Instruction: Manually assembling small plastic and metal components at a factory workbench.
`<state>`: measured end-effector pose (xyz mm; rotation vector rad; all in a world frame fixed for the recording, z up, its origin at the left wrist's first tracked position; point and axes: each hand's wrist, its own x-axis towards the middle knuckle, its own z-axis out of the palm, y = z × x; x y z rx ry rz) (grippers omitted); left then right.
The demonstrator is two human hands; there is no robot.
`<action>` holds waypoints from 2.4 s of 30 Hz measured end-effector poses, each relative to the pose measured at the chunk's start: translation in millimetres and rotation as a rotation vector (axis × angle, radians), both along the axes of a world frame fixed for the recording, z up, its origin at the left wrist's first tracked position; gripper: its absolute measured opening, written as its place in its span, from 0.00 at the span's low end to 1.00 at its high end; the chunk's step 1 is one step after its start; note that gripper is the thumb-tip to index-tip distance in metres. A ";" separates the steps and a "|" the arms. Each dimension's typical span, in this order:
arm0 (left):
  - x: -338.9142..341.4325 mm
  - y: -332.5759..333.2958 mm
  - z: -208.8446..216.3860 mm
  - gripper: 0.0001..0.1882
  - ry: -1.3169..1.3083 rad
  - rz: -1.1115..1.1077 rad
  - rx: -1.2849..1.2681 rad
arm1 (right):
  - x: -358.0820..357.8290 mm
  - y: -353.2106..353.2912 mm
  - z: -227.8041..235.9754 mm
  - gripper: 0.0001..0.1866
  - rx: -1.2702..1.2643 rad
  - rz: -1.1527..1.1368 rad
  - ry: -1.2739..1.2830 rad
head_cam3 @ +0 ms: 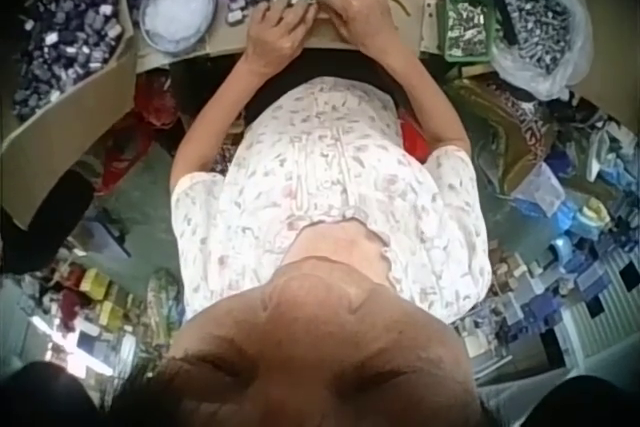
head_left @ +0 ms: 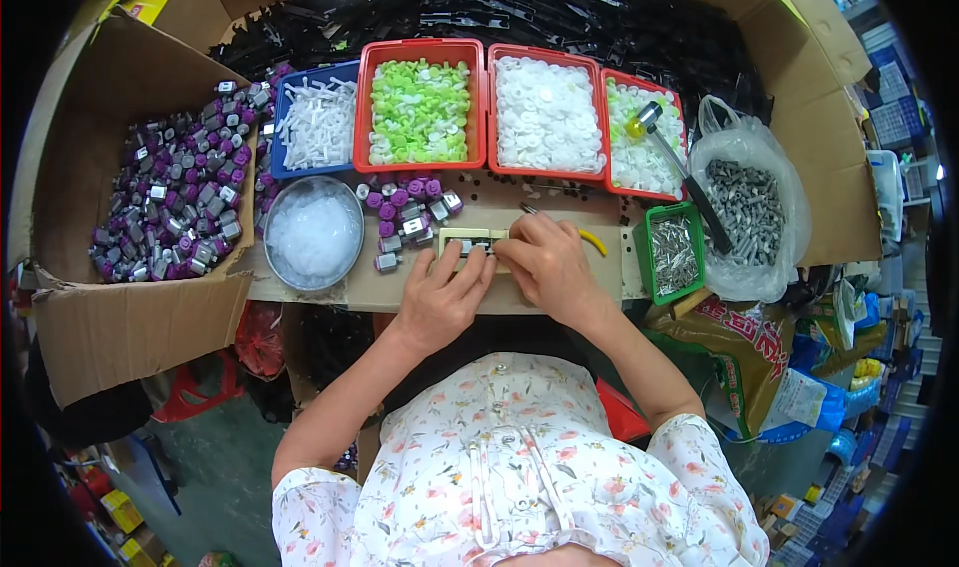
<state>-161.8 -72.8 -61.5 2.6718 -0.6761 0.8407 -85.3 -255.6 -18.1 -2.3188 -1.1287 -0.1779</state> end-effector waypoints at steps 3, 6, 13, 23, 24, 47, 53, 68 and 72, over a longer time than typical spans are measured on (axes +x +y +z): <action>0.0 2.6 0.1 0.17 -0.013 -0.020 0.012 | -2.0 -1.6 -3.1 0.09 -0.062 0.016 -0.084; 0.3 3.5 1.9 0.18 -0.006 -0.036 0.003 | -1.9 -2.1 -0.6 0.10 -0.037 0.003 -0.027; -0.5 6.3 18.9 0.19 0.118 -0.067 -0.019 | 5.0 -24.9 11.1 0.12 0.085 -0.086 0.062; 2.1 2.6 24.3 0.20 0.162 -0.081 -0.065 | 1.8 -12.1 5.4 0.19 -0.029 0.051 0.028; 3.2 2.6 25.7 0.20 0.160 -0.087 -0.067 | 1.7 -11.5 5.1 0.19 -0.056 0.044 0.001; 176.4 -145.2 46.0 0.06 0.159 -0.320 -0.193 | 5.8 -173.6 17.3 0.05 -0.192 -0.760 -0.051; 188.6 -151.3 48.4 0.07 0.178 -0.331 -0.103 | 4.1 -180.9 16.8 0.03 -0.155 -0.768 -0.037; 143.8 -99.8 55.1 0.08 0.890 -0.082 -1.294 | 21.7 -83.4 34.6 0.03 0.782 -0.495 0.356; 137.5 -89.6 68.9 0.10 0.954 -0.083 -1.380 | 21.7 -75.6 33.9 0.03 0.764 -0.511 0.394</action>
